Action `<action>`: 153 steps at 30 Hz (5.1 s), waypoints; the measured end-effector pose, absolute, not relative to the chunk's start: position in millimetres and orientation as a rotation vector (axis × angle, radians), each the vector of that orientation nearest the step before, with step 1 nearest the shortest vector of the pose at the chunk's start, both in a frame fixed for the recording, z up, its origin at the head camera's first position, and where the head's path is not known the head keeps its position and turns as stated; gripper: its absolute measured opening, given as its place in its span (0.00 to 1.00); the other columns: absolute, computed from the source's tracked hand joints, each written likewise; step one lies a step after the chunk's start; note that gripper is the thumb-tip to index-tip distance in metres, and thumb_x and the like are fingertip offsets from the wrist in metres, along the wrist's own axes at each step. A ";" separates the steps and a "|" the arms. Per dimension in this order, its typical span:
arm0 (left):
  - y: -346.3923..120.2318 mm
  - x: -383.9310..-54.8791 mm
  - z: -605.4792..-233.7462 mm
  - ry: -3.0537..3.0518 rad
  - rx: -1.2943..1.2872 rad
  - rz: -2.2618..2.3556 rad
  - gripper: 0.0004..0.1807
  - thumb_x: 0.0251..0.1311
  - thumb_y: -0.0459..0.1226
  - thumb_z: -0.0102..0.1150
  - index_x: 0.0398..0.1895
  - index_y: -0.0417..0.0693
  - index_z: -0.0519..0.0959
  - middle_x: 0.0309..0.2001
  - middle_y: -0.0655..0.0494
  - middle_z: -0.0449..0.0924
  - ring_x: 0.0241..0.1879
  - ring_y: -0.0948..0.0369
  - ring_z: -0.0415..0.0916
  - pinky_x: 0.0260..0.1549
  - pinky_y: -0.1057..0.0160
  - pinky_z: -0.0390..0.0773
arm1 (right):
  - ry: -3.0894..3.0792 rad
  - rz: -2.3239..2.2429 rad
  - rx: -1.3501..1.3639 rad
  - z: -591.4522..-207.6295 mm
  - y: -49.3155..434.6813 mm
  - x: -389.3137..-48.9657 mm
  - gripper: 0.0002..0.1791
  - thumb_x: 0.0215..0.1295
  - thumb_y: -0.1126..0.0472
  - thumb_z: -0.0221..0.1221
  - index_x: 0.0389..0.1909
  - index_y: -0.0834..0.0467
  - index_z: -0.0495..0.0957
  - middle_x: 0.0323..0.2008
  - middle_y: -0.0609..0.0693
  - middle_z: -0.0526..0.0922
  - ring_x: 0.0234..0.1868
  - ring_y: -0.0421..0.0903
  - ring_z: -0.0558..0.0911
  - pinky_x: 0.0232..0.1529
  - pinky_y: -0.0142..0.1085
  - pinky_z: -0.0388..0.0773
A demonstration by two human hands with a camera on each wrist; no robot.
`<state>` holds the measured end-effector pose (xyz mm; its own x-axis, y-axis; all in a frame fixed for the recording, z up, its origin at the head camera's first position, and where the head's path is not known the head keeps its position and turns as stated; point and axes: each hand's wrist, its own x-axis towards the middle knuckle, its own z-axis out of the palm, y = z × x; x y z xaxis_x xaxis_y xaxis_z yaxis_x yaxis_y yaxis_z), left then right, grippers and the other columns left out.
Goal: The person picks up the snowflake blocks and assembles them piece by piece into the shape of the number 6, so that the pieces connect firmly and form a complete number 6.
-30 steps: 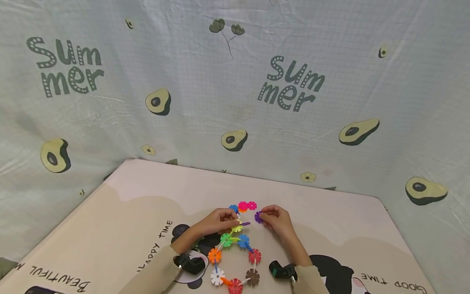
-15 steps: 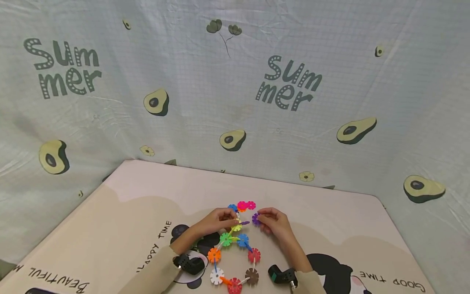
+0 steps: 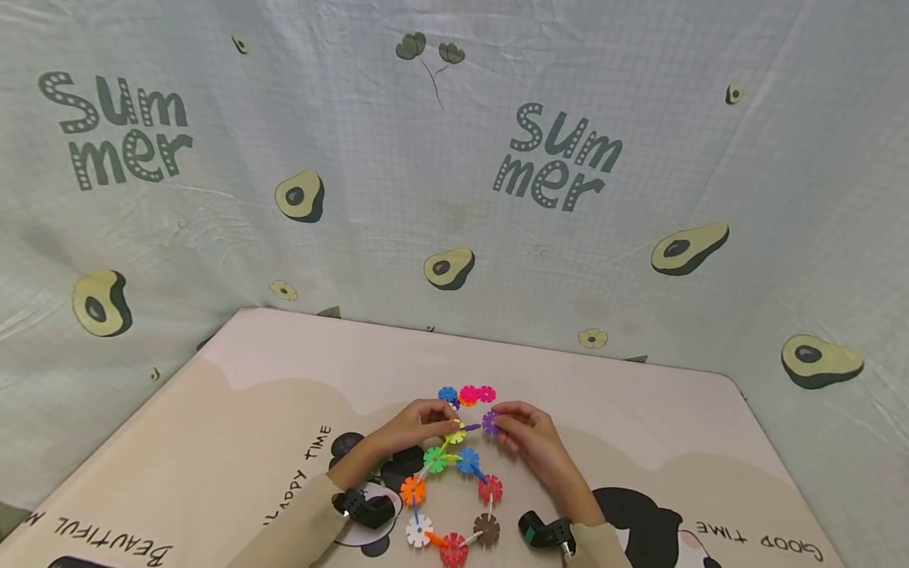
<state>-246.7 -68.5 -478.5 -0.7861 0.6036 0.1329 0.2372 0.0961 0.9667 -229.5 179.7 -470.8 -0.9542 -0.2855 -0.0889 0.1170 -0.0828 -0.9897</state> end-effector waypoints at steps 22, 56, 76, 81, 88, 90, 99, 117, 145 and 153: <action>-68.4 -246.0 -477.8 2.131 0.769 1.651 0.10 0.67 0.35 0.56 0.35 0.33 0.78 0.26 0.51 0.78 0.21 0.67 0.69 0.22 0.70 0.72 | 1.796 -2.108 -0.279 -471.0 179.1 -228.2 0.03 0.70 0.68 0.55 0.41 0.58 0.75 0.33 0.47 0.82 0.29 0.38 0.80 0.31 0.25 0.76; -67.9 -246.6 -477.6 2.176 0.834 1.644 0.11 0.69 0.34 0.53 0.36 0.33 0.79 0.32 0.50 0.79 0.26 0.67 0.70 0.28 0.71 0.73 | 1.817 -2.101 -0.288 -472.0 169.0 -230.0 0.04 0.68 0.68 0.57 0.40 0.57 0.75 0.35 0.47 0.82 0.30 0.39 0.80 0.33 0.27 0.77; -67.2 -229.6 -447.4 2.184 0.826 1.610 0.09 0.67 0.29 0.51 0.40 0.28 0.76 0.32 0.43 0.77 0.25 0.64 0.67 0.27 0.71 0.70 | 1.776 -2.040 -0.399 -471.0 169.2 -237.2 0.05 0.71 0.67 0.54 0.42 0.58 0.77 0.34 0.46 0.82 0.30 0.38 0.80 0.33 0.26 0.77; -66.4 -241.4 -468.8 2.215 0.820 1.601 0.11 0.69 0.33 0.51 0.41 0.32 0.78 0.32 0.49 0.77 0.25 0.65 0.67 0.27 0.70 0.70 | 1.750 -2.017 -0.446 -470.5 169.2 -240.1 0.06 0.71 0.66 0.54 0.41 0.56 0.79 0.34 0.46 0.82 0.31 0.38 0.80 0.34 0.26 0.77; -65.5 -243.3 -472.9 2.217 0.801 1.585 0.11 0.70 0.37 0.53 0.41 0.36 0.81 0.34 0.53 0.79 0.32 0.67 0.70 0.35 0.72 0.73 | 1.757 -1.943 -0.496 -472.9 170.5 -243.3 0.07 0.70 0.67 0.55 0.42 0.56 0.80 0.34 0.46 0.84 0.31 0.37 0.79 0.33 0.26 0.77; -65.5 -243.4 -473.2 2.211 0.806 1.583 0.11 0.69 0.37 0.53 0.40 0.36 0.81 0.33 0.54 0.78 0.31 0.68 0.70 0.34 0.72 0.72 | 1.784 -1.910 -0.507 -473.1 169.8 -244.3 0.06 0.69 0.67 0.56 0.43 0.59 0.80 0.34 0.46 0.83 0.30 0.37 0.78 0.33 0.27 0.77; -65.9 -243.3 -474.2 2.220 0.853 1.577 0.09 0.68 0.33 0.54 0.38 0.33 0.79 0.30 0.52 0.78 0.27 0.69 0.69 0.30 0.74 0.71 | 1.952 -1.815 -0.513 -469.3 165.8 -245.4 0.15 0.69 0.62 0.58 0.46 0.72 0.75 0.31 0.48 0.83 0.28 0.38 0.78 0.32 0.28 0.77; -66.8 -245.9 -478.0 2.194 0.870 1.576 0.09 0.67 0.33 0.56 0.36 0.33 0.79 0.29 0.54 0.78 0.26 0.71 0.69 0.30 0.74 0.71 | 2.407 -1.814 -0.183 -471.7 162.8 -262.4 0.13 0.63 0.66 0.64 0.45 0.69 0.78 0.30 0.51 0.81 0.22 0.40 0.73 0.24 0.29 0.72; -66.7 -244.0 -474.7 2.209 0.840 1.571 0.09 0.67 0.34 0.56 0.36 0.34 0.80 0.29 0.57 0.77 0.26 0.71 0.69 0.30 0.74 0.71 | 2.589 -1.642 -0.128 -466.7 155.0 -278.1 0.18 0.58 0.69 0.66 0.48 0.70 0.78 0.30 0.50 0.74 0.21 0.38 0.67 0.19 0.26 0.66; -66.6 -243.0 -473.1 2.203 0.855 1.582 0.09 0.67 0.33 0.56 0.37 0.33 0.79 0.30 0.52 0.78 0.26 0.71 0.68 0.30 0.74 0.71 | 2.565 -1.673 -0.093 -466.0 158.4 -273.5 0.17 0.59 0.69 0.65 0.47 0.69 0.74 0.35 0.54 0.77 0.24 0.39 0.71 0.22 0.27 0.70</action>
<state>-243.0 -66.6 -473.1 -0.7793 0.6187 0.0999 0.2921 0.2176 0.9313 -273.5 158.4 -466.0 -0.9951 -0.0933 -0.0322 -0.0081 0.4024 -0.9154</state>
